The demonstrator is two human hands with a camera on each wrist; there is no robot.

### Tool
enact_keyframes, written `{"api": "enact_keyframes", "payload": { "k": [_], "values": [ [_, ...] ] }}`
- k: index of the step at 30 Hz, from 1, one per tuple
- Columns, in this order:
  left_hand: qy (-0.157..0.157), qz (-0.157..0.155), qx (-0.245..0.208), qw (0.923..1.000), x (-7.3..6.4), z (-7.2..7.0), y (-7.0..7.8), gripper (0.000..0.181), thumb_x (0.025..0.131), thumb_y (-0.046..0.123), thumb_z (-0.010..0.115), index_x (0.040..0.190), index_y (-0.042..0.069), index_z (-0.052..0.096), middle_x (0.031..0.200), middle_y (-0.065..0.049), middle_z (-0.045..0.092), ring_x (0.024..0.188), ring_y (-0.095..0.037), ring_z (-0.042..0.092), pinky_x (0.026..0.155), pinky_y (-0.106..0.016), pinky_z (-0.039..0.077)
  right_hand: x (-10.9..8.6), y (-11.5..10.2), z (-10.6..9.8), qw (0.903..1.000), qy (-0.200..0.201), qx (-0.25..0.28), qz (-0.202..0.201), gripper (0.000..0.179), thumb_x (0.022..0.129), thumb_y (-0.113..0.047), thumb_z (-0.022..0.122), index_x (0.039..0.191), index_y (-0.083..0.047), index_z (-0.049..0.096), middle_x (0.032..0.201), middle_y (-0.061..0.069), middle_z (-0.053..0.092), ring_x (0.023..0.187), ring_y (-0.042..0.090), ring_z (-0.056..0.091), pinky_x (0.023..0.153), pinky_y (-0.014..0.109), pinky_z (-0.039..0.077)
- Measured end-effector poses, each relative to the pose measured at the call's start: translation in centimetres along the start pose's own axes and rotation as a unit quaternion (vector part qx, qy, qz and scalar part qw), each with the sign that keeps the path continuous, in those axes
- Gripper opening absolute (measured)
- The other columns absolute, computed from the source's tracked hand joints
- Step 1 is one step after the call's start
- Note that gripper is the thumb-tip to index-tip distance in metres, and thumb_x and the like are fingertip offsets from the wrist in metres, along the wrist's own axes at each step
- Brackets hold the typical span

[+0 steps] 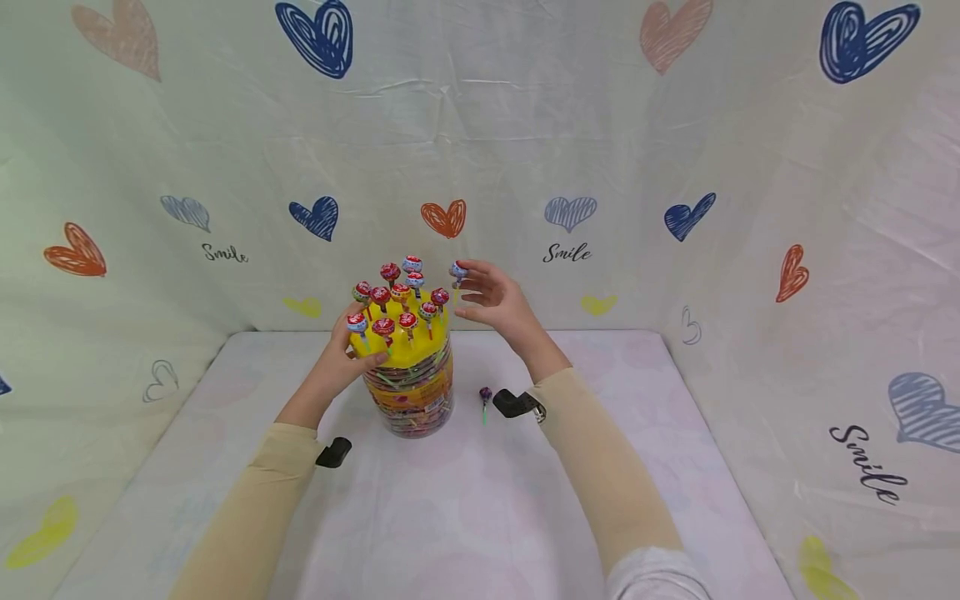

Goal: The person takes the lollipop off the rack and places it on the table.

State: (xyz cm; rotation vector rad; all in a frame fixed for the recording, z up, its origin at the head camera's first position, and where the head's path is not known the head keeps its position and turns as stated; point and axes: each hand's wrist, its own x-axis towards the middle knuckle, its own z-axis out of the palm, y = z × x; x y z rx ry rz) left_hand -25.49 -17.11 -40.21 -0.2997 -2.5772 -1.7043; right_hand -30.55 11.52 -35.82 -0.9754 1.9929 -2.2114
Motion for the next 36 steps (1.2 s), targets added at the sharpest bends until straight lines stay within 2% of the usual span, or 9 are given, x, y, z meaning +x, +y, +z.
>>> {"api": "enact_keyframes", "payload": {
  "k": [5, 9, 26, 33, 36],
  "values": [
    [0.0, -0.003, 0.0, 1.0, 0.0, -0.1, 0.0, 0.091, 0.087, 0.021, 0.075, 0.157, 0.023, 0.017, 0.163, -0.001, -0.003, 0.145, -0.036, 0.013, 0.111, -0.061, 0.024, -1.1, 0.7, -0.9, 0.9991, 0.027, 0.026, 0.02, 0.058, 0.087, 0.012, 0.064, 0.139, -0.008, 0.048, 0.136, 0.019, 0.052, 0.119, 0.037, 0.053, 0.098, 0.04, 0.049],
    [0.001, -0.003, 0.006, 1.0, 0.0, -0.1, -0.1, 0.091, 0.086, 0.021, 0.075, 0.157, 0.023, 0.017, 0.163, -0.002, -0.002, 0.144, -0.036, 0.014, 0.11, -0.062, 0.023, -2.2, 1.8, -1.5, 0.9977, 0.042, 0.033, 0.041, 0.057, 0.087, 0.01, 0.064, 0.138, -0.008, 0.048, 0.134, 0.016, 0.055, 0.116, 0.033, 0.055, 0.093, 0.036, 0.052],
    [0.002, -0.002, 0.01, 0.9999, 0.1, 0.0, 0.0, 0.092, 0.086, 0.022, 0.076, 0.157, 0.025, 0.016, 0.162, 0.0, -0.002, 0.144, -0.035, 0.016, 0.11, -0.06, 0.027, -6.2, 8.0, -2.9, 0.9869, 0.077, 0.033, 0.138, 0.059, 0.087, 0.015, 0.062, 0.141, 0.003, 0.04, 0.124, 0.021, 0.057, 0.099, 0.02, 0.063, 0.086, 0.033, 0.055],
    [0.005, -0.006, 0.007, 0.9999, 0.0, 0.0, 0.0, 0.091, 0.087, 0.022, 0.075, 0.156, 0.026, 0.017, 0.162, 0.002, -0.002, 0.144, -0.034, 0.015, 0.11, -0.061, 0.026, -8.0, 10.4, -3.3, 0.9759, 0.08, -0.029, 0.201, 0.057, 0.086, 0.007, 0.068, 0.138, -0.006, 0.049, 0.129, 0.016, 0.049, 0.097, 0.018, 0.065, 0.085, 0.031, 0.055],
    [0.005, -0.005, 0.005, 1.0, 0.0, 0.0, -0.1, 0.09, 0.087, 0.023, 0.075, 0.157, 0.026, 0.017, 0.162, 0.002, -0.002, 0.144, -0.034, 0.015, 0.11, -0.061, 0.025, -8.6, 11.3, -3.6, 0.9724, 0.078, -0.037, 0.217, 0.057, 0.086, 0.007, 0.068, 0.139, -0.005, 0.049, 0.132, 0.017, 0.047, 0.097, 0.019, 0.065, 0.086, 0.031, 0.055]
  ]
}}
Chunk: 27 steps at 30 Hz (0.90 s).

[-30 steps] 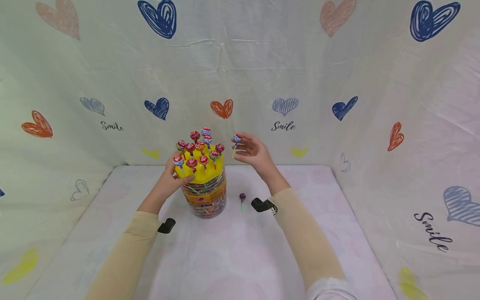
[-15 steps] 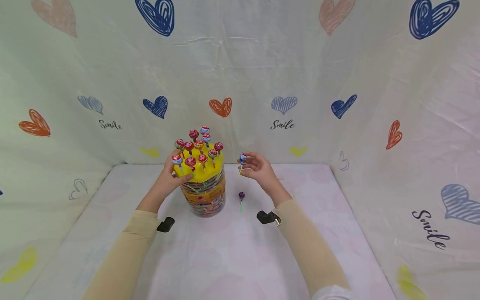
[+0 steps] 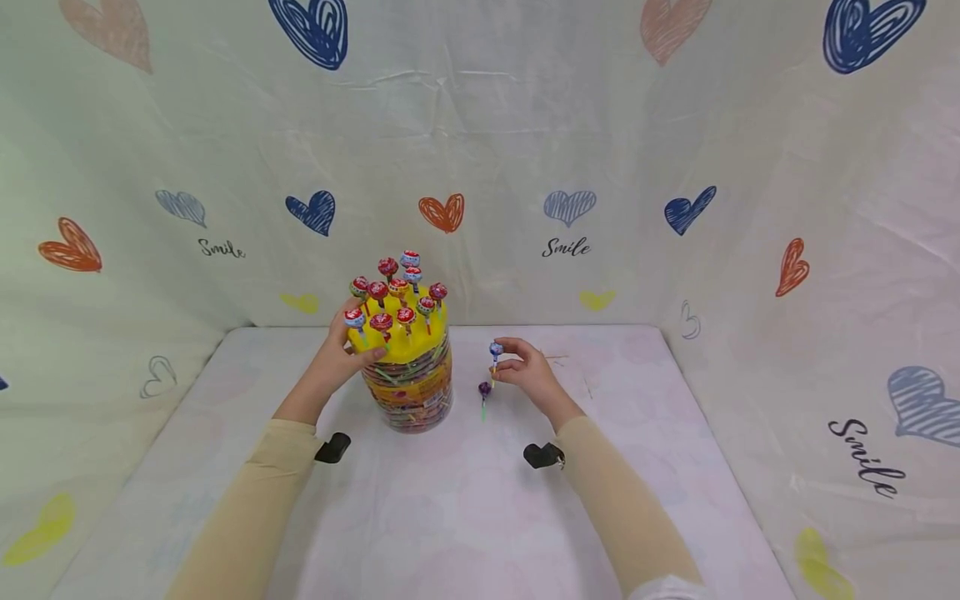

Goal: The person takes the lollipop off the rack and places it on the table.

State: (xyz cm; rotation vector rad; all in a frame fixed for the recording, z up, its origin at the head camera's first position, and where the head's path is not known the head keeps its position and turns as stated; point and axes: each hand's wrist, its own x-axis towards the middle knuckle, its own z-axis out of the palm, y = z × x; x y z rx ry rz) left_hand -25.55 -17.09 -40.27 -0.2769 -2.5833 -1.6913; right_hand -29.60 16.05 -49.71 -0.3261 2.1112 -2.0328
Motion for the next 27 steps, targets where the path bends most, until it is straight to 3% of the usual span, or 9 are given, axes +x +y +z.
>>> {"api": "enact_keyframes", "payload": {
  "k": [8, 22, 25, 27],
  "values": [
    [-0.002, 0.005, 0.003, 1.0, 0.2, 0.0, 0.1, 0.09, 0.088, 0.024, 0.074, 0.157, 0.023, 0.016, 0.163, 0.0, -0.003, 0.145, -0.036, 0.014, 0.11, -0.062, 0.024, -0.3, 3.0, -0.6, 0.999, -0.002, -0.02, 0.04, 0.061, 0.082, 0.011, 0.069, 0.139, -0.001, 0.048, 0.136, 0.018, 0.046, 0.099, 0.019, 0.061, 0.082, 0.032, 0.056],
    [-0.004, -0.003, -0.002, 1.0, 0.1, 0.0, -0.1, 0.091, 0.088, 0.022, 0.074, 0.157, 0.023, 0.014, 0.162, 0.0, -0.004, 0.145, -0.035, 0.012, 0.111, -0.062, 0.022, -0.6, 6.6, -0.9, 0.9939, -0.027, -0.094, 0.052, 0.06, 0.079, 0.011, 0.071, 0.135, 0.003, 0.052, 0.128, 0.022, 0.052, 0.094, 0.021, 0.063, 0.074, 0.028, 0.055],
    [-0.008, -0.008, -0.005, 0.9999, -0.1, 0.0, 0.4, 0.091, 0.089, 0.018, 0.073, 0.157, 0.02, 0.013, 0.162, -0.003, -0.005, 0.145, -0.037, 0.011, 0.111, -0.063, 0.021, -0.6, 6.8, -0.9, 0.993, -0.02, -0.101, 0.059, 0.06, 0.078, 0.01, 0.073, 0.134, 0.0, 0.054, 0.126, 0.019, 0.053, 0.092, 0.019, 0.063, 0.074, 0.027, 0.054],
    [-0.013, -0.009, -0.008, 0.9998, -0.6, 0.0, 1.5, 0.09, 0.089, 0.015, 0.072, 0.157, 0.015, 0.012, 0.162, -0.007, -0.006, 0.144, -0.04, 0.011, 0.111, -0.064, 0.021, -0.5, 6.8, -0.8, 0.992, -0.014, -0.107, 0.064, 0.06, 0.078, 0.009, 0.074, 0.134, -0.002, 0.055, 0.124, 0.017, 0.054, 0.091, 0.018, 0.062, 0.075, 0.028, 0.053]
  ]
}}
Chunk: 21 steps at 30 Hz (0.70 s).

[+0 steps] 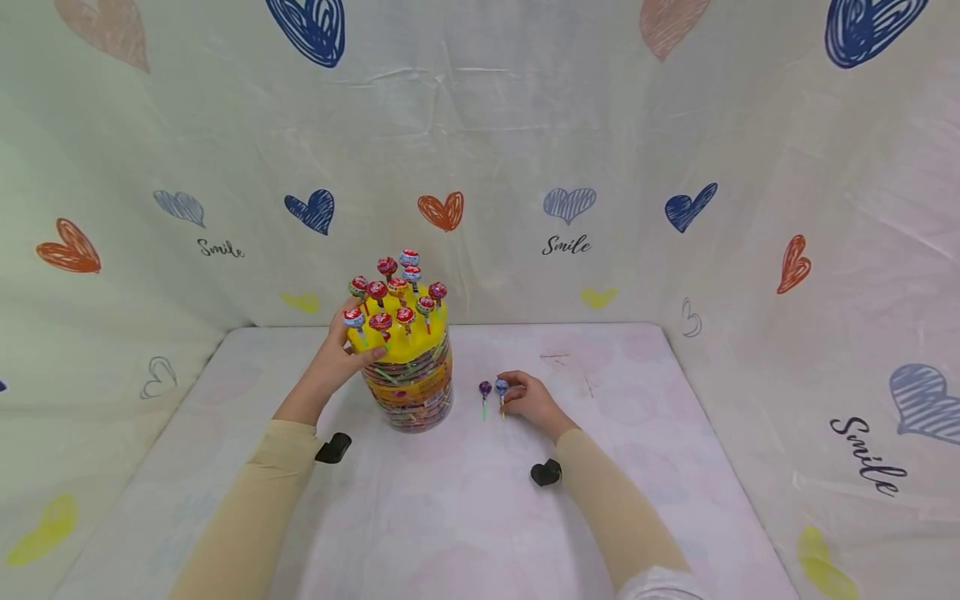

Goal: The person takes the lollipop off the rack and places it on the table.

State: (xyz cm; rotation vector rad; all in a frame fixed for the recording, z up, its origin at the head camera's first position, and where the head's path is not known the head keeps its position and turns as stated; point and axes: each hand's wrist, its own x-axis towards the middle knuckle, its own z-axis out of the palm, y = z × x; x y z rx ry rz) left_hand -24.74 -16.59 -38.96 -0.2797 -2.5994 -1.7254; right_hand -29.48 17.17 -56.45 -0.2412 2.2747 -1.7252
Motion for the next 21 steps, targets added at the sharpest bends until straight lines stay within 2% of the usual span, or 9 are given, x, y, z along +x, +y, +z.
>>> {"api": "enact_keyframes", "payload": {
  "k": [5, 10, 17, 21],
  "values": [
    [-0.005, -0.001, -0.002, 1.0, -1.2, -0.1, 2.4, 0.087, 0.09, 0.011, 0.069, 0.156, 0.009, 0.013, 0.162, -0.013, -0.004, 0.144, -0.041, 0.011, 0.111, -0.062, 0.022, 0.2, -0.1, 0.3, 0.9994, 0.006, -0.034, 0.005, 0.06, 0.078, 0.005, 0.076, 0.133, -0.006, 0.057, 0.122, 0.014, 0.056, 0.087, 0.017, 0.061, 0.077, 0.029, 0.051],
    [-0.004, -0.003, 0.0, 1.0, -1.4, -0.1, 2.9, 0.085, 0.091, 0.012, 0.068, 0.156, 0.01, 0.014, 0.162, -0.013, -0.004, 0.144, -0.04, 0.011, 0.112, -0.061, 0.021, 0.4, 0.0, 0.5, 0.9986, 0.009, -0.052, 0.001, 0.059, 0.078, 0.003, 0.078, 0.133, -0.007, 0.058, 0.121, 0.012, 0.058, 0.087, 0.017, 0.061, 0.079, 0.03, 0.05],
    [-0.004, -0.003, 0.004, 1.0, -1.4, -0.1, 2.9, 0.085, 0.091, 0.012, 0.068, 0.156, 0.01, 0.014, 0.162, -0.012, -0.004, 0.144, -0.04, 0.011, 0.112, -0.061, 0.021, 0.3, 0.1, 0.7, 0.9975, 0.007, -0.071, 0.007, 0.06, 0.078, -0.001, 0.079, 0.133, -0.008, 0.058, 0.096, 0.007, 0.065, 0.085, 0.018, 0.06, 0.079, 0.032, 0.049],
    [-0.005, -0.001, 0.013, 0.9999, -1.3, -0.1, 3.0, 0.086, 0.09, 0.012, 0.069, 0.156, 0.008, 0.013, 0.161, -0.014, -0.003, 0.144, -0.041, 0.012, 0.112, -0.06, 0.023, 0.2, 0.0, 0.7, 0.9967, 0.007, -0.078, 0.018, 0.06, 0.078, -0.002, 0.079, 0.133, -0.01, 0.058, 0.091, 0.005, 0.065, 0.086, 0.019, 0.06, 0.079, 0.033, 0.05]
  ]
}}
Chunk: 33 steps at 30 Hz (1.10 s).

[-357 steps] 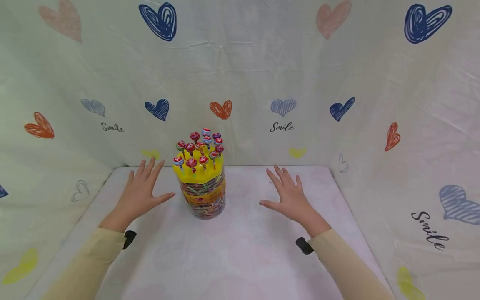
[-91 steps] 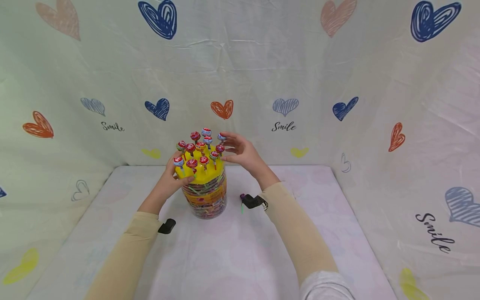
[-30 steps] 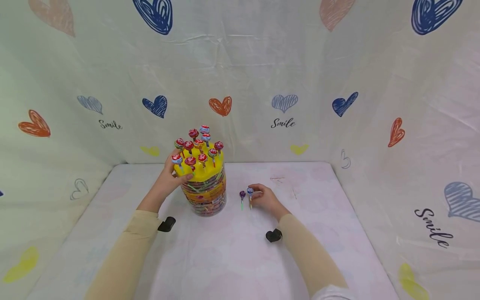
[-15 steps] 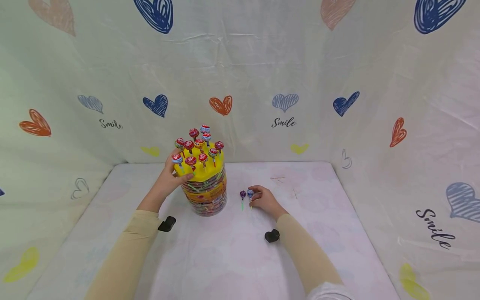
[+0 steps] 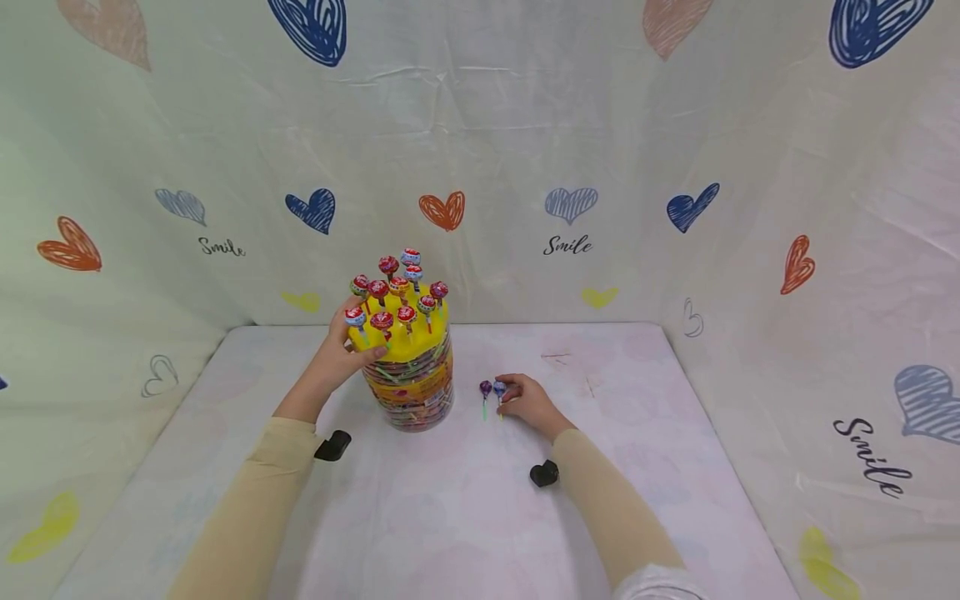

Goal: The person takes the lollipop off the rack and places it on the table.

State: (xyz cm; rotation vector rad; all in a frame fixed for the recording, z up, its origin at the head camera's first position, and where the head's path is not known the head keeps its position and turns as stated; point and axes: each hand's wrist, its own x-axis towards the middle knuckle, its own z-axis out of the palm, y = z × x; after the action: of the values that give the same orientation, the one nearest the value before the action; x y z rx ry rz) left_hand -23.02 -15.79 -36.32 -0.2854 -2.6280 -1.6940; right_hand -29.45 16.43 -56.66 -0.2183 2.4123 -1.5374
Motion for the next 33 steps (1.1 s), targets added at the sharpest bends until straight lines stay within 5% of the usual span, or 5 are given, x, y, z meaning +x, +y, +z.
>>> {"api": "enact_keyframes", "payload": {
  "k": [4, 11, 24, 33],
  "values": [
    [-0.002, 0.004, 0.007, 1.0, 0.2, -0.1, -0.1, 0.087, 0.089, 0.011, 0.07, 0.155, 0.007, 0.013, 0.161, -0.016, -0.003, 0.143, -0.043, 0.013, 0.111, -0.059, 0.026, 0.1, 0.0, 0.0, 0.9999, 0.003, -0.009, 0.001, 0.059, 0.077, -0.002, 0.08, 0.131, -0.011, 0.06, 0.09, 0.005, 0.065, 0.085, 0.019, 0.059, 0.078, 0.033, 0.049],
    [0.004, 0.005, 0.01, 0.9999, 2.2, -0.1, -3.8, 0.094, 0.086, 0.018, 0.075, 0.157, 0.019, 0.013, 0.162, -0.005, -0.004, 0.144, -0.037, 0.014, 0.111, -0.057, 0.027, 0.1, 0.0, 0.1, 0.9999, 0.005, -0.016, -0.002, 0.06, 0.076, -0.001, 0.08, 0.132, -0.01, 0.06, 0.091, 0.005, 0.065, 0.085, 0.018, 0.059, 0.077, 0.032, 0.05],
    [-0.01, -0.011, 0.004, 0.9999, 2.7, -0.3, -3.7, 0.097, 0.084, 0.017, 0.078, 0.157, 0.025, 0.016, 0.162, 0.002, -0.005, 0.144, -0.033, 0.018, 0.111, -0.051, 0.032, -0.6, -0.5, -0.9, 0.9997, -0.005, 0.017, -0.014, 0.061, 0.079, -0.001, 0.078, 0.135, -0.01, 0.057, 0.108, 0.008, 0.065, 0.091, 0.02, 0.062, 0.08, 0.034, 0.053],
    [-0.019, -0.01, 0.002, 0.9998, 2.7, -0.5, -3.9, 0.098, 0.085, 0.018, 0.077, 0.157, 0.026, 0.013, 0.162, 0.003, -0.006, 0.143, -0.033, 0.018, 0.111, -0.051, 0.03, -1.3, -6.6, -2.4, 0.9923, -0.002, 0.098, -0.076, 0.058, 0.084, 0.008, 0.07, 0.138, -0.003, 0.052, 0.139, 0.022, 0.048, 0.112, 0.038, 0.055, 0.082, 0.03, 0.055]
  ]
}}
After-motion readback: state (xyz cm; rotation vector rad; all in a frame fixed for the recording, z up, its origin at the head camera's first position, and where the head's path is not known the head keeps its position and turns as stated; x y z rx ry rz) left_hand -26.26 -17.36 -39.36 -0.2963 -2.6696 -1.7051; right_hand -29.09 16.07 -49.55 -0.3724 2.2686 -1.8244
